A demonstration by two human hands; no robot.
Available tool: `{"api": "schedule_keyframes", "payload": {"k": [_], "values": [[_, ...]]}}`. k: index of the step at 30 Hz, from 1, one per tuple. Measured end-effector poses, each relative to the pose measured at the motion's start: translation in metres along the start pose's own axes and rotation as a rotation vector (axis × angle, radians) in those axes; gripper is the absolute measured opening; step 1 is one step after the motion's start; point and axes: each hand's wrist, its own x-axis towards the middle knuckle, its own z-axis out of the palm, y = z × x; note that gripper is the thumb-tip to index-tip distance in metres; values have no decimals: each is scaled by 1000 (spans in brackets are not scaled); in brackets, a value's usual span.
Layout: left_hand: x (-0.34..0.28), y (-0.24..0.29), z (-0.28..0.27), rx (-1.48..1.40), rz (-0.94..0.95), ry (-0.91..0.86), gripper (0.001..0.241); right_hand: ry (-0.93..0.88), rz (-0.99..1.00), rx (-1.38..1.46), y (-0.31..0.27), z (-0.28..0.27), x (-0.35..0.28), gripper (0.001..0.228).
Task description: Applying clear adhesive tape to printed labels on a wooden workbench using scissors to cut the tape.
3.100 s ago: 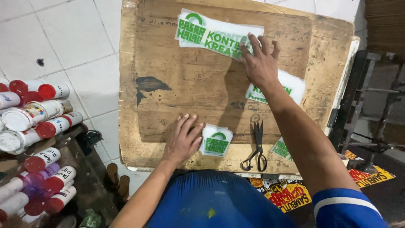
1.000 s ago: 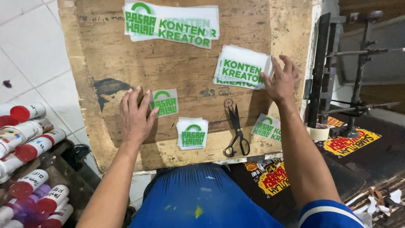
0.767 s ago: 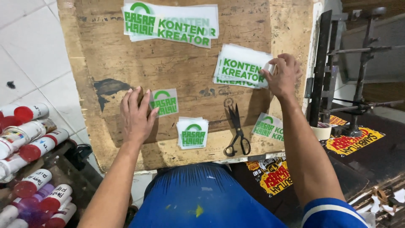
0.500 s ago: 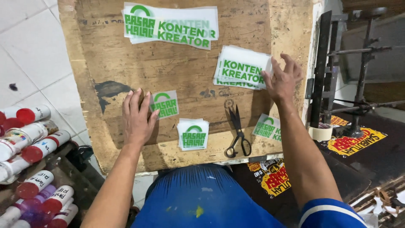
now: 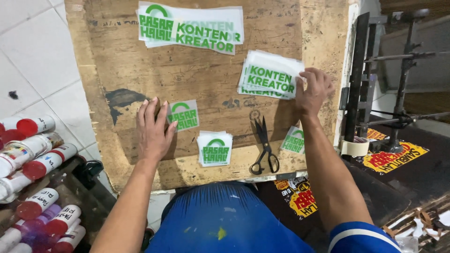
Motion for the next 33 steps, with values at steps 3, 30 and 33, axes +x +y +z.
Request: {"api": "schedule_keyframes", "payload": {"k": [3, 30, 33], "values": [[-1, -2, 3, -7, -6, 0, 57, -2, 7, 198, 17, 5, -2, 19], [-28, -35, -8, 129, 256, 28, 56, -621, 349, 579, -208, -44, 3, 37], [-30, -34, -11, 129, 231, 30, 57, -183, -245, 345, -214, -50, 8, 54]]}}
